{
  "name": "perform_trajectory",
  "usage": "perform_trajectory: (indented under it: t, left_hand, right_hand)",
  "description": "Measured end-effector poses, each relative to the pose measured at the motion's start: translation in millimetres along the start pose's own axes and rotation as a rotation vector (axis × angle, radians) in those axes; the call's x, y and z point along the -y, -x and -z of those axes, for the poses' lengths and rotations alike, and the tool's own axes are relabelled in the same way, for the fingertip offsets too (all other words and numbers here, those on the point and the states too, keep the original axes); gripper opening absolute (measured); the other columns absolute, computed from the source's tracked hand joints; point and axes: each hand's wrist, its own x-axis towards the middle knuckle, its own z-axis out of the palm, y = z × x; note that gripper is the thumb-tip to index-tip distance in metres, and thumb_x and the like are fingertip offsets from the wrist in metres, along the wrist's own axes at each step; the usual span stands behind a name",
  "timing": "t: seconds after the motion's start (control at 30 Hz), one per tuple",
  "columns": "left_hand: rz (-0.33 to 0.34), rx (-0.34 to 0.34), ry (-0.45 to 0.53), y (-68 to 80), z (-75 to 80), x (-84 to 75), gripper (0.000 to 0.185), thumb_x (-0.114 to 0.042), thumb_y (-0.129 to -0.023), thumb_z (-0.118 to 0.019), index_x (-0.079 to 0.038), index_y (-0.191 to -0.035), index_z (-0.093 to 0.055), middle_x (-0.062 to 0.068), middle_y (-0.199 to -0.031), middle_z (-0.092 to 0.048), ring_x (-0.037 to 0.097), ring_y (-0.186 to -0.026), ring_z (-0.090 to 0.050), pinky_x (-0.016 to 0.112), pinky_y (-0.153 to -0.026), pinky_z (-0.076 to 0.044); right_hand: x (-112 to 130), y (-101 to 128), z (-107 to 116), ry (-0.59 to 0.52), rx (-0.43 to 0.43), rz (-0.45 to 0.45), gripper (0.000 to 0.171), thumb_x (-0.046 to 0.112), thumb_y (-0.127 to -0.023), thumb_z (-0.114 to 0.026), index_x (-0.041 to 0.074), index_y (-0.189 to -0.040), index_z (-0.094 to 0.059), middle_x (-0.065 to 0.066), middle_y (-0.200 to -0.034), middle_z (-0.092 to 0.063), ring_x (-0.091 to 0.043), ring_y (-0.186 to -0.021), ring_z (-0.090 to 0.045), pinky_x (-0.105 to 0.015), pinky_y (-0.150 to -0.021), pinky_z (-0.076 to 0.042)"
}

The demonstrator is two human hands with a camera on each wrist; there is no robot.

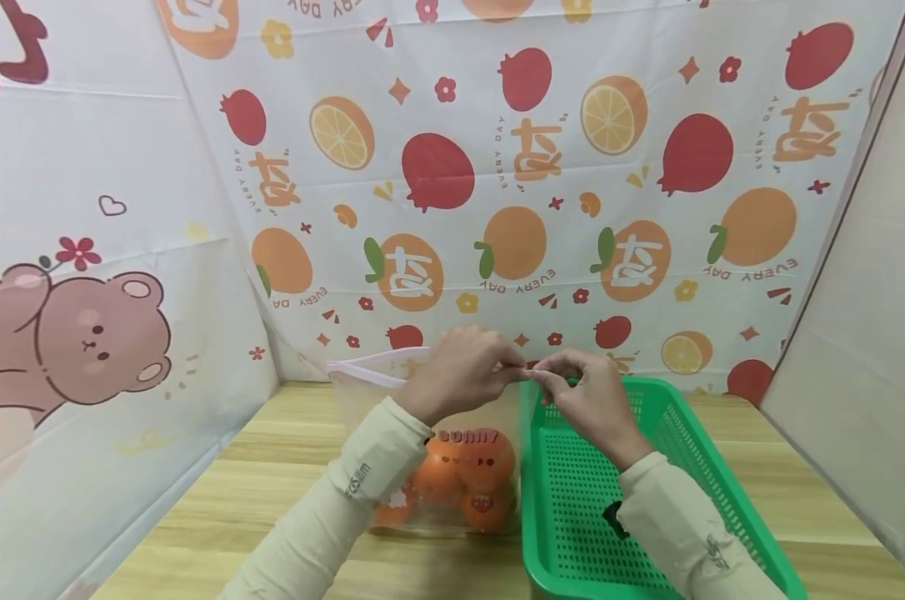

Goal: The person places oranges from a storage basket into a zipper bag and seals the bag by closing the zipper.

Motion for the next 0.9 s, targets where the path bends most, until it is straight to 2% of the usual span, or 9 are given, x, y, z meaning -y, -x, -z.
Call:
perform_trajectory:
  t: [0.2, 0.4, 0.7, 0.9]
  left_hand:
    - [0.001, 0.017, -0.012, 6.1, 2.2, 6.9, 0.011, -0.031, -0.094, -0.074, -0.026, -0.093, -0.084, -0.013, -0.068, -0.061, 0.006, -0.057, -0.047, 0.023, -0.051, -0.037]
    - [0.007, 0.008, 0.01, 12.8, 5.2, 14.4, 0.01, -0.031, -0.093, -0.075, -0.025, -0.094, -0.084, -0.012, -0.066, -0.059, 0.007, -0.057, -0.048, 0.024, -0.051, -0.037]
    - [0.007, -0.006, 0.04, 23.0, 9.5, 26.0, 0.02, -0.031, -0.093, -0.075, -0.025, -0.074, -0.077, -0.011, -0.056, -0.05, 0.007, -0.054, -0.046, 0.025, -0.05, -0.034]
    - [0.033, -0.013, 0.042, 31.0, 13.9, 31.8, 0.015, -0.033, -0.092, -0.076, -0.026, -0.08, -0.081, -0.013, -0.057, -0.054, 0.006, -0.054, -0.047, 0.024, -0.047, -0.034]
  right_hand:
    - [-1, 0, -1, -0.002, 0.0, -0.011, 0.011, 0.014, -0.094, -0.073, 0.004, -0.094, -0.075, -0.009, -0.074, -0.072, -0.022, -0.065, -0.069, -0.028, -0.062, -0.051]
    - [0, 1, -2, 0.008, 0.002, -0.017, 0.011, 0.014, -0.094, -0.073, 0.004, -0.094, -0.075, -0.009, -0.074, -0.071, -0.015, -0.064, -0.068, -0.029, -0.062, -0.051]
    - [3, 1, -4, -0.015, 0.007, -0.024, 0.011, 0.014, -0.094, -0.073, 0.003, -0.095, -0.075, -0.007, -0.072, -0.07, -0.016, -0.063, -0.068, -0.029, -0.059, -0.051]
    - [4, 1, -4, 0.001, -0.001, -0.024, 0.009, 0.011, -0.094, -0.073, 0.002, -0.095, -0.075, -0.008, -0.074, -0.071, -0.015, -0.062, -0.068, -0.029, -0.058, -0.052]
